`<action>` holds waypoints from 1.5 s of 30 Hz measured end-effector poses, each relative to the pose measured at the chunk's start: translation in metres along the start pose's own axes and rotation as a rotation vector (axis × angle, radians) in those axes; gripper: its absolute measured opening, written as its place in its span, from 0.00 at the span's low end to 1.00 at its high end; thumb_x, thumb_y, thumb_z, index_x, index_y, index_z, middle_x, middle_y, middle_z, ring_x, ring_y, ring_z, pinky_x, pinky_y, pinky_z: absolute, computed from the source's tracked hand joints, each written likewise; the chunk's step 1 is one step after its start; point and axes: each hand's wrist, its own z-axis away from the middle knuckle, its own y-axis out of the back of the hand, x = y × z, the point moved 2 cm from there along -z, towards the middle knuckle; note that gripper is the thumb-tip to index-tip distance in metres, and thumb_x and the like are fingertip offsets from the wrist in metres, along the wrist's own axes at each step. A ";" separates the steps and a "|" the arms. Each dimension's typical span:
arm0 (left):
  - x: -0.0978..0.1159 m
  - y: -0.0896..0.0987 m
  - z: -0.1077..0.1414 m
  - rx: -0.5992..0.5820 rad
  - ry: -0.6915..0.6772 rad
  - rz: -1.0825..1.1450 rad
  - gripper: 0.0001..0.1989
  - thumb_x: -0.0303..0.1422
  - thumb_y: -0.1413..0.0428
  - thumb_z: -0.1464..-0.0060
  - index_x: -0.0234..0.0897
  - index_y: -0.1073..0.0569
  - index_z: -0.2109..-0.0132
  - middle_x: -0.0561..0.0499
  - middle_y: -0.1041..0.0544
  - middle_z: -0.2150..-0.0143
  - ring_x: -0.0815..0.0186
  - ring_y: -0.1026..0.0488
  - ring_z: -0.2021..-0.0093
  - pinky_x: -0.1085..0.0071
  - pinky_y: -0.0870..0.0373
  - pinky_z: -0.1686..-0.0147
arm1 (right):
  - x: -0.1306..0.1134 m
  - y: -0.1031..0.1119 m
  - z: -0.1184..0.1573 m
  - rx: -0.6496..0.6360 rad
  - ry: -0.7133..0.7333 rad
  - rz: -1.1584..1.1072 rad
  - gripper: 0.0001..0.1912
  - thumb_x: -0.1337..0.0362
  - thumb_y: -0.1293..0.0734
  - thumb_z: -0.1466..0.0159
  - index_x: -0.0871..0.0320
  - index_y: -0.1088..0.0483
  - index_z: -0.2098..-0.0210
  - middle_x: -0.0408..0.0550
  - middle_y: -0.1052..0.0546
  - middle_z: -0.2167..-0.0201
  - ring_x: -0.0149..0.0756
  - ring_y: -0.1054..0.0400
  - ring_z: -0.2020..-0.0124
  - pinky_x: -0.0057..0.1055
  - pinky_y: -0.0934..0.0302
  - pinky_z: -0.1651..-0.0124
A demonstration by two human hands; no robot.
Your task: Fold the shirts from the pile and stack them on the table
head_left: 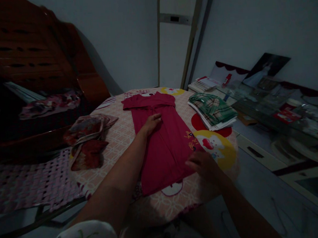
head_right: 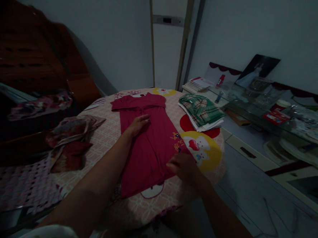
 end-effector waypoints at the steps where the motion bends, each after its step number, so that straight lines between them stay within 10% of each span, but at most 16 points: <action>1: 0.000 0.000 0.000 0.001 -0.003 -0.004 0.24 0.31 0.37 0.54 0.34 0.25 0.47 0.41 0.24 0.47 0.60 0.28 0.47 0.59 0.37 0.43 | 0.008 0.007 0.001 0.076 -0.065 0.032 0.10 0.62 0.35 0.36 0.57 0.26 0.72 0.46 0.24 0.74 0.33 0.32 0.71 0.30 0.44 0.67; 8: 0.002 0.002 0.001 -0.001 -0.010 -0.063 0.23 0.27 0.39 0.54 0.34 0.25 0.47 0.40 0.26 0.43 0.60 0.28 0.48 0.60 0.36 0.43 | 0.048 0.038 0.018 0.144 -0.458 0.502 0.16 0.55 0.38 0.33 0.58 0.27 0.71 0.52 0.21 0.71 0.39 0.29 0.69 0.32 0.47 0.68; 33: 0.000 0.004 0.002 0.023 -0.012 -0.114 0.21 0.29 0.39 0.54 0.37 0.22 0.51 0.45 0.22 0.49 0.61 0.26 0.51 0.61 0.36 0.44 | 0.079 0.045 0.023 -0.128 -0.445 0.344 0.15 0.57 0.36 0.38 0.57 0.31 0.79 0.47 0.25 0.77 0.35 0.34 0.75 0.30 0.51 0.72; 45: 0.000 0.004 -0.001 0.069 -0.040 -0.246 0.20 0.26 0.44 0.49 0.33 0.24 0.48 0.42 0.23 0.45 0.59 0.27 0.46 0.59 0.37 0.41 | 0.072 0.044 -0.122 -0.013 -0.257 0.468 0.16 0.62 0.41 0.33 0.60 0.27 0.73 0.51 0.22 0.72 0.34 0.31 0.71 0.30 0.50 0.68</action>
